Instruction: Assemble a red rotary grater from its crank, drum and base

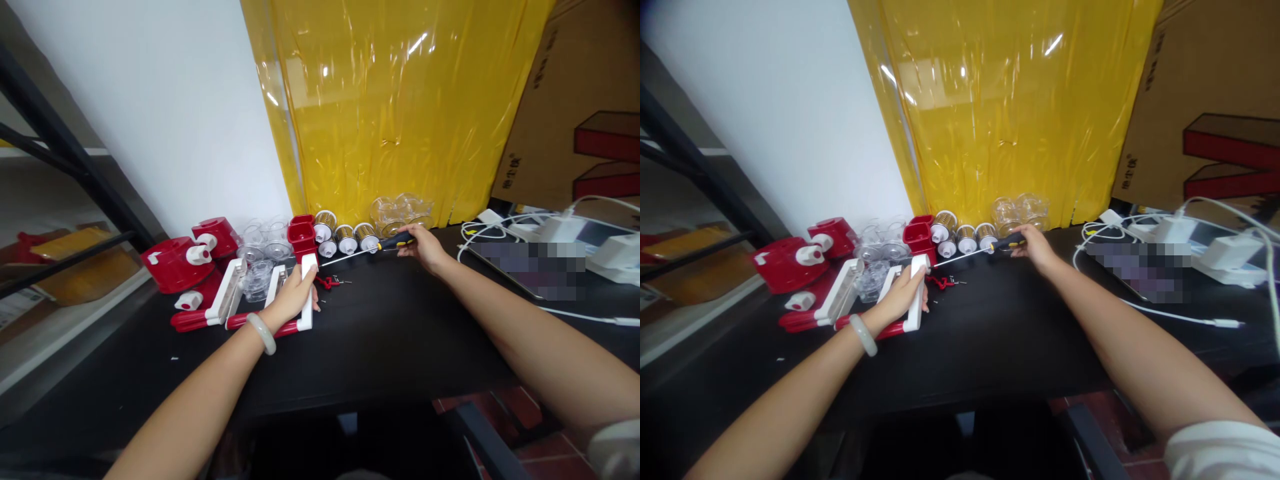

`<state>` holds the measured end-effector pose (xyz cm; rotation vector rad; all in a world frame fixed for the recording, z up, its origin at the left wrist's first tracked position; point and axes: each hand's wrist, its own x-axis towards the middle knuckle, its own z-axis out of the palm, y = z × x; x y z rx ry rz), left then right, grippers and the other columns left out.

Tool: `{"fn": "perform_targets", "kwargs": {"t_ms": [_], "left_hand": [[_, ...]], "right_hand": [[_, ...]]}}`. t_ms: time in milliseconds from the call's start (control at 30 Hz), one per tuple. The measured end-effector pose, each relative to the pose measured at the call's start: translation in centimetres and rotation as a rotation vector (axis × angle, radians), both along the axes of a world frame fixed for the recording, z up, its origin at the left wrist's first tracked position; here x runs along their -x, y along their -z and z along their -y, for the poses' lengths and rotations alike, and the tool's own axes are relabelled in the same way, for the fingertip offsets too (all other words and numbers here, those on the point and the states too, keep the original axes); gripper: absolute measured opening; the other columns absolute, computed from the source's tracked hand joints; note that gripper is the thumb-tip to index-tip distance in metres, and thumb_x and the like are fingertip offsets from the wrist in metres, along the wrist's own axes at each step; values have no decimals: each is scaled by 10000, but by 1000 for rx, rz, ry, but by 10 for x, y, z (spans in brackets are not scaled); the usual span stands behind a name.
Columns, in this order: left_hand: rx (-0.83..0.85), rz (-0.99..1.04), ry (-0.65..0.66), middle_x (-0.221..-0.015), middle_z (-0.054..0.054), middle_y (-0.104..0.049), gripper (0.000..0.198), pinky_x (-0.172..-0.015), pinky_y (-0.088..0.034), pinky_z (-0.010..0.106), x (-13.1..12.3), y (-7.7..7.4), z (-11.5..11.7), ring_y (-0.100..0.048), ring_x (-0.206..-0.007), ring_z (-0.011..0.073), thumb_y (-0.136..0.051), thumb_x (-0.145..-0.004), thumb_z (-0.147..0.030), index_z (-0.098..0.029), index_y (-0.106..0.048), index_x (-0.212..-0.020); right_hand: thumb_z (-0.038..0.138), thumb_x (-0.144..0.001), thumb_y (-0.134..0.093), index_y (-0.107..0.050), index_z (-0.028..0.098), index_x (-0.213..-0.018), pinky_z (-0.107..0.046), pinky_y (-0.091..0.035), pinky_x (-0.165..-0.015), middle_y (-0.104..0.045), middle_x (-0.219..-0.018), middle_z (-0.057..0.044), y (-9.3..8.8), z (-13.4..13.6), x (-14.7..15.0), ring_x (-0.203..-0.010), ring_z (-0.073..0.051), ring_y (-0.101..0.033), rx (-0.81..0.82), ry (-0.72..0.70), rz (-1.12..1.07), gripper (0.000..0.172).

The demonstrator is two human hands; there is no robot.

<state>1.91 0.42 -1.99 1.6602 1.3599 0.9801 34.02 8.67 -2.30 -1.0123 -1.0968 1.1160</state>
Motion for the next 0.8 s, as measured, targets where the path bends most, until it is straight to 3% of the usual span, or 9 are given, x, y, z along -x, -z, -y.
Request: {"fn": "perform_targets", "kwargs": {"t_ms": [167,333,467,567,633,700,800], "left_hand": [[4,16,-14,-529,-60,-583,406,-379,-489,248,0,0,0,-613,-395,174,-429,-929,-630,-230,-388,-978],[-3,-2,-8,-530,-59,-580,379,-379,-492,252,-1,-1,0,-617,-402,179,-402,-950,-606,-229,-372,-976],[-3,-11,-12,-534,-62,-577,363,-384,-494,252,-1,-2,0,-615,-401,174,-402,-955,-592,-231,-368,-966],[-12,-18,-10,-534,-62,-577,361,-380,-490,247,-1,-3,1,-615,-401,172,-402,-957,-588,-230,-362,-964],[-14,-25,-15,-534,-62,-576,363,-379,-485,241,-1,-3,1,-612,-400,168,-400,-957,-590,-229,-361,-962],[-10,-31,-24,-535,-60,-577,374,-384,-484,237,-1,-4,2,-611,-400,166,-406,-951,-599,-228,-364,-959],[-14,-29,-11,-538,-53,-585,395,-390,-486,241,-2,-4,2,-617,-404,171,-424,-937,-617,-226,-372,-963]], "right_hand": [[299,-911,-460,-543,203,-903,-237,-460,-421,-539,-448,43,4,-1,-1,-347,-128,-518,-67,7,53,127],[506,-883,-550,-550,206,-836,-267,-485,-443,-421,-354,92,9,-1,-2,-267,-104,-402,-139,5,125,304],[595,-867,-541,-476,230,-692,-285,-495,-459,-353,-309,89,8,2,-1,-257,-114,-392,-113,44,214,410],[532,-916,-431,-481,230,-709,-295,-487,-441,-363,-304,74,3,5,0,-258,-136,-411,-43,37,173,370],[437,-926,-346,-522,215,-786,-289,-475,-425,-473,-363,37,-1,6,0,-297,-154,-478,27,-2,89,316],[346,-889,-350,-544,202,-847,-276,-484,-441,-591,-474,-3,-2,5,0,-377,-164,-569,66,-29,34,245],[276,-814,-437,-558,196,-877,-267,-506,-478,-627,-541,-8,-1,3,-1,-439,-160,-612,23,-24,12,158]]}}
